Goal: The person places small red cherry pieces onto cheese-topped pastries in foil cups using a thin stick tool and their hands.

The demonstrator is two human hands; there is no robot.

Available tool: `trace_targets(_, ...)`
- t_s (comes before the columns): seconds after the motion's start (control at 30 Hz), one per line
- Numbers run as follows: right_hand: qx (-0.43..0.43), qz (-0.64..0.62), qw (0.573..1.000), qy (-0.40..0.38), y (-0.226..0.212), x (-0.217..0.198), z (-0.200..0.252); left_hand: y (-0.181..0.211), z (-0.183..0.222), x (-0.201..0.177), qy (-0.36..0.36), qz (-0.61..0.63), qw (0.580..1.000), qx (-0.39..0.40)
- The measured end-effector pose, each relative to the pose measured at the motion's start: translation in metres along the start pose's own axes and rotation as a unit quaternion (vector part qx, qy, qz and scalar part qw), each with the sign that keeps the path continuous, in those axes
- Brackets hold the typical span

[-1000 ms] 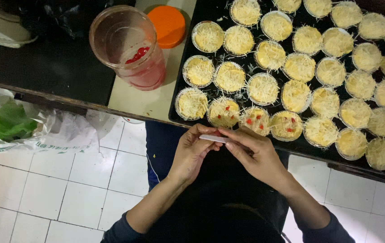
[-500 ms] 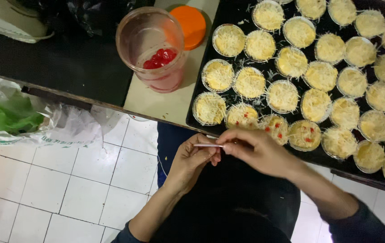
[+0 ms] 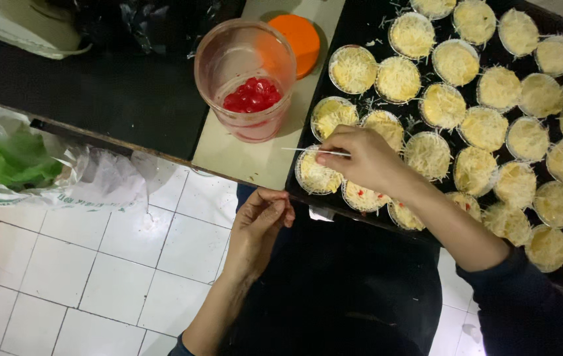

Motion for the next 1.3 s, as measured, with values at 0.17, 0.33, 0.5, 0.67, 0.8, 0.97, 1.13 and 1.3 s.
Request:
trace_targets(0.17,-0.015,0.096,0.995,-0.029,-0.012,0.005,-0.004,-0.003,-0.002,0.002,0.000,0.013,1.000,0.005)
trace_targets(0.33,-0.001,0.085,0.996,-0.025,-0.012,0.001,0.003,-0.007,-0.006,0.002,-0.001,0.022,1.000,0.014)
trace_targets(0.5,-0.088,-0.152,0.984,-0.002,-0.041,-0.006,0.045,-0.011,-0.009,0.013,0.005,0.027,0.999,0.034)
trace_targets(0.67,-0.060,-0.140,0.985,0.080,-0.046,0.016,0.074,-0.019,-0.009,0.019,-0.009,0.009,1.000,0.019)
trace_targets(0.8,-0.049,-0.184,0.976,0.110,-0.033,0.025,0.086,-0.021,-0.004,0.023,-0.028,-0.037,0.999,0.015)
trace_targets(0.97,-0.042,-0.207,0.972,0.107,-0.036,0.024,0.092,-0.028,0.005,0.021,-0.047,-0.057,0.997,0.011)
trace_targets(1.13,-0.038,-0.200,0.974,0.097,-0.038,0.025,0.096,-0.027,0.009,0.020,-0.068,-0.051,0.996,0.004)
trace_targets(1.3,-0.044,-0.188,0.977,0.092,-0.040,0.030,0.094,-0.018,0.011,0.019,-0.060,-0.086,0.995,0.004)
Point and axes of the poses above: each hand's wrist, its own z-axis away from the middle knuckle, its own x-axis out of the palm, y = z × x, the point moved 2 cm from there along -z, towards the middle knuckle, and after that the axes turned 2 degrees about z, right-handed, at the moved point
